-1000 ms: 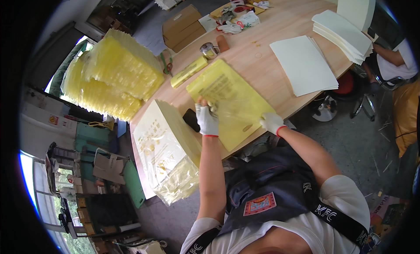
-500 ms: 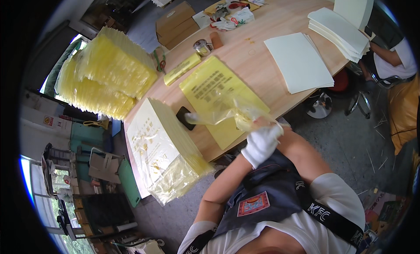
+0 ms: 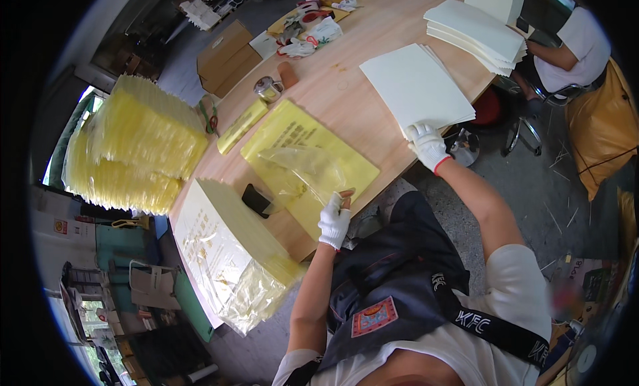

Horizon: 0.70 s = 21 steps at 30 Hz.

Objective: The person repeatedly picks up white books from a stack, places them into yellow plastic bags, and sets the packaged books aside on the table. The process is continuous and repetitive.

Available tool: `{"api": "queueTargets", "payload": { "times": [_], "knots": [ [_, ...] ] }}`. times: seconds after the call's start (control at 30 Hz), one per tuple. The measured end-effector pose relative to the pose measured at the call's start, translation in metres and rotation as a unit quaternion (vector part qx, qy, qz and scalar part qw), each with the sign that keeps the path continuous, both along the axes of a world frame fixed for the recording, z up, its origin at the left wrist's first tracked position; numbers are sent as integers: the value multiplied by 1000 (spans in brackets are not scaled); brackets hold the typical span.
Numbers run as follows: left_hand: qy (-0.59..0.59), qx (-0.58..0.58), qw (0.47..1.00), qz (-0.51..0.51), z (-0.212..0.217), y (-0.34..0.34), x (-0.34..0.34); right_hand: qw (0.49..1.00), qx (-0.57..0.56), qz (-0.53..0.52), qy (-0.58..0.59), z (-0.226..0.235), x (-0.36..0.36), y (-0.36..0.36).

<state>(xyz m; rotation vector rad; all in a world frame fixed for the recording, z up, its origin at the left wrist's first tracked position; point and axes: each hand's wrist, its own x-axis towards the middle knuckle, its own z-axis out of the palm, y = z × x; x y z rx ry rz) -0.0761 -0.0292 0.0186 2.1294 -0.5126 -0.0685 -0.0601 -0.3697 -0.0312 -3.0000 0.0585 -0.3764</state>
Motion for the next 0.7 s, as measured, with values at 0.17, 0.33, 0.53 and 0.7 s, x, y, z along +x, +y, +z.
{"api": "queueTargets", "payload": {
  "times": [0.17, 0.33, 0.53, 0.7],
  "knots": [
    [79, -60, 994, -39, 5, -30, 8, 987, -131, 93, 29, -15, 24, -40],
    [345, -70, 929, -113, 18, -60, 24, 987, -27, 133, -81, 33, 9, -2],
    [361, -190, 913, 15, 0, -71, 10, 942, 140, 255, -165, 93, -102, 99],
    [369, -89, 923, -66, 32, -30, 16, 554, 830, -46, 43, -11, -96, 14]
  ]
}}
